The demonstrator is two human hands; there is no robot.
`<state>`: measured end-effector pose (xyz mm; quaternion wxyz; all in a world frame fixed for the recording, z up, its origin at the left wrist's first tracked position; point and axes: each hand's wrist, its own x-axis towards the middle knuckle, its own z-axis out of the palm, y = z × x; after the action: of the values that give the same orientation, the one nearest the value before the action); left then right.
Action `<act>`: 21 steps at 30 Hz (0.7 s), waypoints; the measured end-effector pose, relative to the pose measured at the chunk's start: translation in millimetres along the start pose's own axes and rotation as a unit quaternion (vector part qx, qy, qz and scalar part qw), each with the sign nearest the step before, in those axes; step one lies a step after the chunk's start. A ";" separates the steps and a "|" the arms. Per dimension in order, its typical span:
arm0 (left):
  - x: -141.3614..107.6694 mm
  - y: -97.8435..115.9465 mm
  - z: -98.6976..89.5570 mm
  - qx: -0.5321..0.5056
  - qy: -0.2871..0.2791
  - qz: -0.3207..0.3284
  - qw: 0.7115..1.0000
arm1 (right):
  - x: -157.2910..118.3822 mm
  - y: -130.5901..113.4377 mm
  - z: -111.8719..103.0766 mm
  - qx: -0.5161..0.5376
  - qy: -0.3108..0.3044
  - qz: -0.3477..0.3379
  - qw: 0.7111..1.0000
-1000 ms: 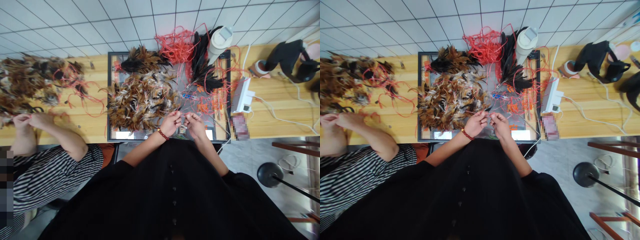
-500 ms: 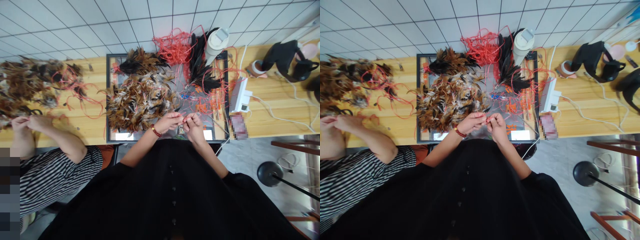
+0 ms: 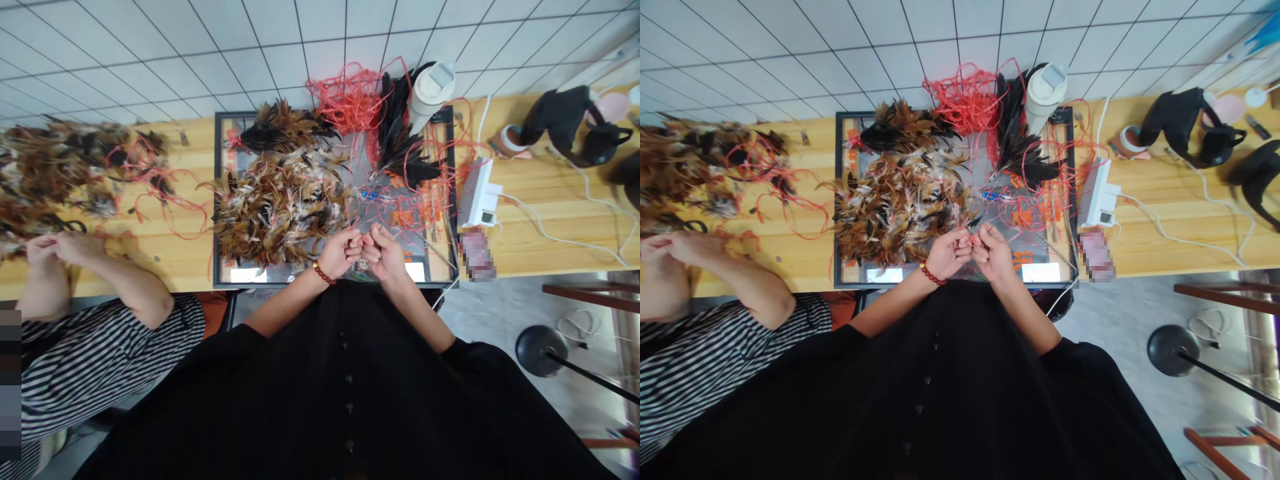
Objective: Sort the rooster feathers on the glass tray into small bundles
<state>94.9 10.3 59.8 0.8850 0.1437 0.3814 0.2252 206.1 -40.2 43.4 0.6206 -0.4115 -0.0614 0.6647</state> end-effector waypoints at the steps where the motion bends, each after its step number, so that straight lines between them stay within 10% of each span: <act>1: -1.0 3.3 0.4 -0.011 -0.004 0.008 1.000 | 0.6 -2.7 -2.3 -0.027 0.010 -0.024 0.999; 6: -3.6 12.8 -2.1 0.004 0.000 0.087 0.996 | -3.5 -9.3 -14.1 -0.199 0.089 -0.163 0.962; 13: -2.6 10.0 -3.1 0.042 0.020 0.092 0.995 | -14.7 -7.9 -0.4 -0.369 0.052 -0.205 0.905; 21: -5.6 12.7 2.9 0.000 -0.024 -0.012 1.000 | -5.7 -14.5 0.1 -0.025 0.003 0.015 1.000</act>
<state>90.0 18.1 70.6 0.8966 0.1449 0.3616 0.2106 216.7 -41.9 54.7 0.6002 -0.4295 -0.0700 0.6711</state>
